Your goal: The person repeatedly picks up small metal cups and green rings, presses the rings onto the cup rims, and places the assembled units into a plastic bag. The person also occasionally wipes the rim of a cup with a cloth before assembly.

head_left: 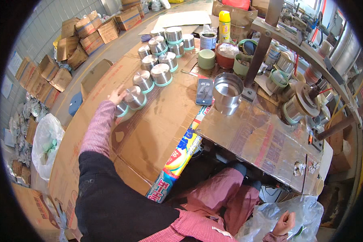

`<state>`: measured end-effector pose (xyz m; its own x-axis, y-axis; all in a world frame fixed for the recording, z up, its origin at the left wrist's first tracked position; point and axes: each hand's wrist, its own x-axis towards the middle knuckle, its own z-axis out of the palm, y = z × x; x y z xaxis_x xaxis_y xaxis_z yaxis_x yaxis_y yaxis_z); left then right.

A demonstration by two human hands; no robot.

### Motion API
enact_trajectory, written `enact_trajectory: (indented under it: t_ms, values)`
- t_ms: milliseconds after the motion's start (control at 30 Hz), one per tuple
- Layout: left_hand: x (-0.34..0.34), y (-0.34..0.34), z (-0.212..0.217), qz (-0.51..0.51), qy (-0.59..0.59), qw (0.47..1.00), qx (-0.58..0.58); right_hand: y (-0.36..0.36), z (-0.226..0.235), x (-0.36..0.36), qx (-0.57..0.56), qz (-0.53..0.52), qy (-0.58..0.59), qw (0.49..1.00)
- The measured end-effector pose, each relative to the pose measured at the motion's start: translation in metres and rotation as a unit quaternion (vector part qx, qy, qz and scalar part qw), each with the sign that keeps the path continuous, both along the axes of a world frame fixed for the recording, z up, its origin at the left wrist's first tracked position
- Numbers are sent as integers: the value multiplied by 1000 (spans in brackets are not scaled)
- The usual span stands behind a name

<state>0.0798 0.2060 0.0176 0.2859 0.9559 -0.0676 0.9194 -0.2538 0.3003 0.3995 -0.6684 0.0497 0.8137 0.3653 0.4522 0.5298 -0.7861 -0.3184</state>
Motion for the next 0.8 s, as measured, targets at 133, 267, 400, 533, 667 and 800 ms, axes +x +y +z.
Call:
enact_trajectory:
  t_ms: [133,267,400,533,667,800]
  values:
    - [16,-55,6,-207,45,977,-6,34,-1,-5,28,35,12,999]
    - [48,-139,11,-280,12,959,49,81,12,7,52,119,41,991]
    - [37,-195,-4,-224,-175,942,179,100,26,13,42,158,26,986]
    - [21,-211,-37,-165,-401,891,133,105,29,12,42,157,27,986]
    - [24,-207,-48,-105,-491,864,36,113,30,12,65,195,47,978]
    - [27,-229,-20,-14,-449,893,-5,125,34,20,64,214,36,974]
